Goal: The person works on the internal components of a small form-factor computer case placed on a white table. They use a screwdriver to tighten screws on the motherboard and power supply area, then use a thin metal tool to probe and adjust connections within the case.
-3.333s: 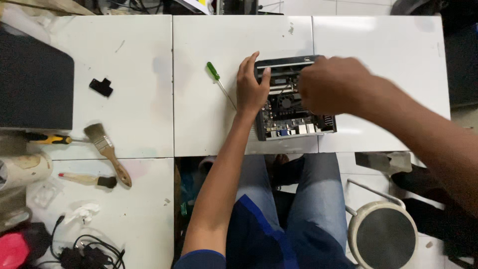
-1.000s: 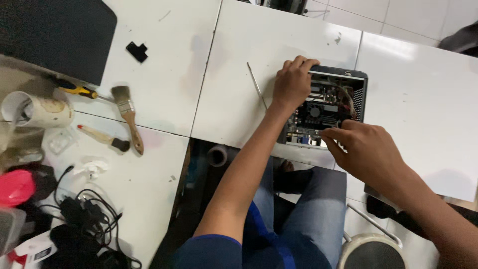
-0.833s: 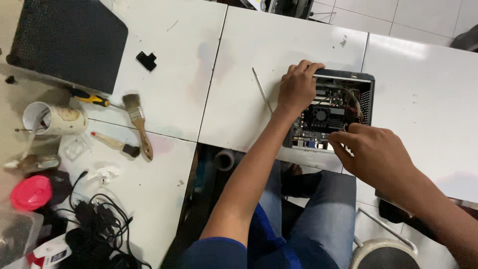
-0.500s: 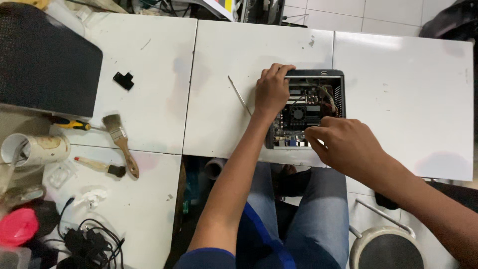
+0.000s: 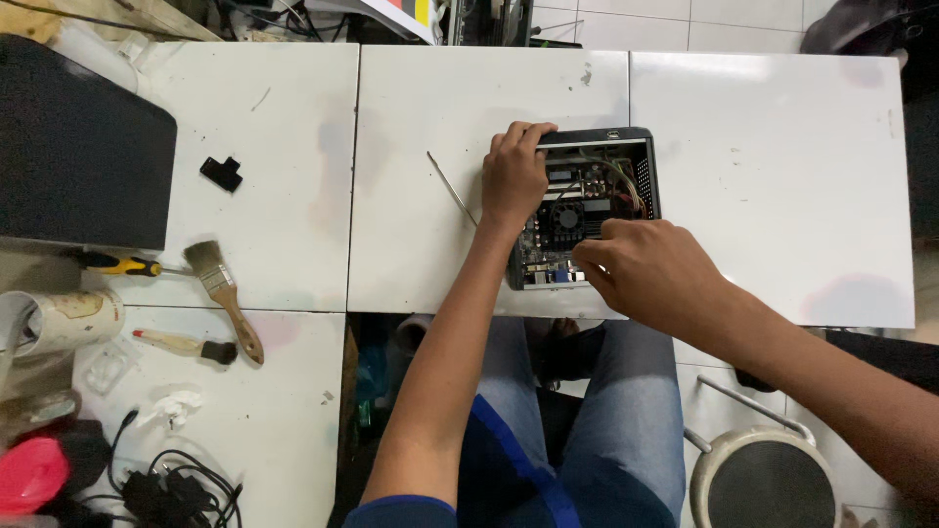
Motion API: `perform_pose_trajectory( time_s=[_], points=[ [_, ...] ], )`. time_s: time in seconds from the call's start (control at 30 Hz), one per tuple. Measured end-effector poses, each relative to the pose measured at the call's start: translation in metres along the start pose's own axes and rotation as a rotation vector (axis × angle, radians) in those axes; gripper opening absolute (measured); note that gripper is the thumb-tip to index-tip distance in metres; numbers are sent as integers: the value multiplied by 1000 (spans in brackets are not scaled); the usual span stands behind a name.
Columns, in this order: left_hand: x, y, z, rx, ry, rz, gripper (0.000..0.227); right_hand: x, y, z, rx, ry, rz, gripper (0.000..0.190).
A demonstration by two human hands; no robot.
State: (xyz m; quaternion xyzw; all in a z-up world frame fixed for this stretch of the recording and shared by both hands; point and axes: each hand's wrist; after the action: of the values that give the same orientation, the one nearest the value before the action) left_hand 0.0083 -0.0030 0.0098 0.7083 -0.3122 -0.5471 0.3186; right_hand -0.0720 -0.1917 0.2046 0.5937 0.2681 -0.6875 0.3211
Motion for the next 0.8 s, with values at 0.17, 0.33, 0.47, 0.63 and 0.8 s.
perform_pose_trajectory(
  time_s=[0.17, 0.33, 0.47, 0.63, 0.8],
  points=[
    [2, -1, 0, 9, 12, -2, 33, 5, -5, 3, 4, -10, -12, 13],
    [2, -2, -1, -1, -1, -10, 31, -3, -4, -1, -2, -40, 9, 16],
    [7, -7, -2, -2, 4, -22, 31, -3, -8, 0, -5, -32, 44, 16],
    [5, -4, -1, 8, 15, 0, 31, 10, -37, 1, -48, -78, 145, 20],
    [9, -6, 0, -3, 6, -64, 33, -4, -51, -16, -8, -130, 245, 15]
  ],
)
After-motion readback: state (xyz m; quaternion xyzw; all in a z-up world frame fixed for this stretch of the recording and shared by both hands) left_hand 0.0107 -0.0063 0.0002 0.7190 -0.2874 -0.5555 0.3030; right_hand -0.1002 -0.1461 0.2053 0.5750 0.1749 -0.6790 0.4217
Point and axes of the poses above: each hand's wrist, its own z-axis away from the middle knuckle, its own x-axis out of the palm, y = z × x, and after that the axes turned 8 degrees about z, right-handed
